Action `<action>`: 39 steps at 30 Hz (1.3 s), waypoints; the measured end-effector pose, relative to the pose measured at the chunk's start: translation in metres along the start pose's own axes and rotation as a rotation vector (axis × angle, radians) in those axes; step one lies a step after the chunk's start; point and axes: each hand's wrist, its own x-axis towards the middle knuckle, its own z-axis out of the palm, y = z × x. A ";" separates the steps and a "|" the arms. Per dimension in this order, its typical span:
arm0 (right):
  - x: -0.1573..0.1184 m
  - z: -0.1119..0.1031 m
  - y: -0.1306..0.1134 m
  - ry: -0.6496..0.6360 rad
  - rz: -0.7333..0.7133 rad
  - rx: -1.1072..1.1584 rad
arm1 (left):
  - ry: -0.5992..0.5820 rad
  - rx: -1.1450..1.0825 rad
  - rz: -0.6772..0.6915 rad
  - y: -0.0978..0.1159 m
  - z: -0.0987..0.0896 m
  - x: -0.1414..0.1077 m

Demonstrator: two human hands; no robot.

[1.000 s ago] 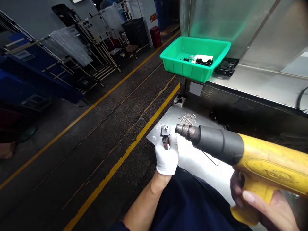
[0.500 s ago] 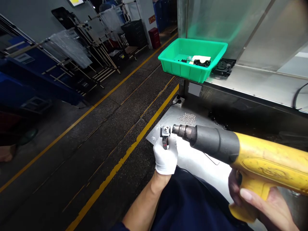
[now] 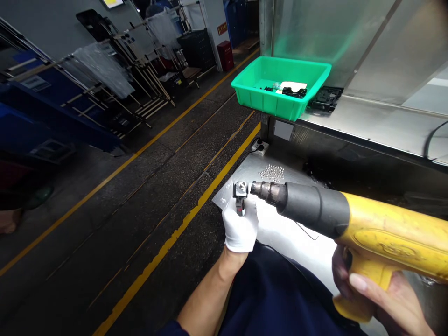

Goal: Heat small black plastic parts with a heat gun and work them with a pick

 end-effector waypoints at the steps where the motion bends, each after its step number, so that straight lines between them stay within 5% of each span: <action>1: 0.000 0.000 0.000 -0.002 0.002 0.001 | 0.010 0.003 0.000 0.000 0.000 0.000; 17: -0.001 -0.001 0.004 0.033 0.015 0.081 | 0.006 0.123 0.146 -0.016 -0.004 -0.003; 39: 0.005 -0.005 0.015 -0.079 -0.004 0.150 | -0.057 0.197 0.230 -0.012 -0.007 -0.001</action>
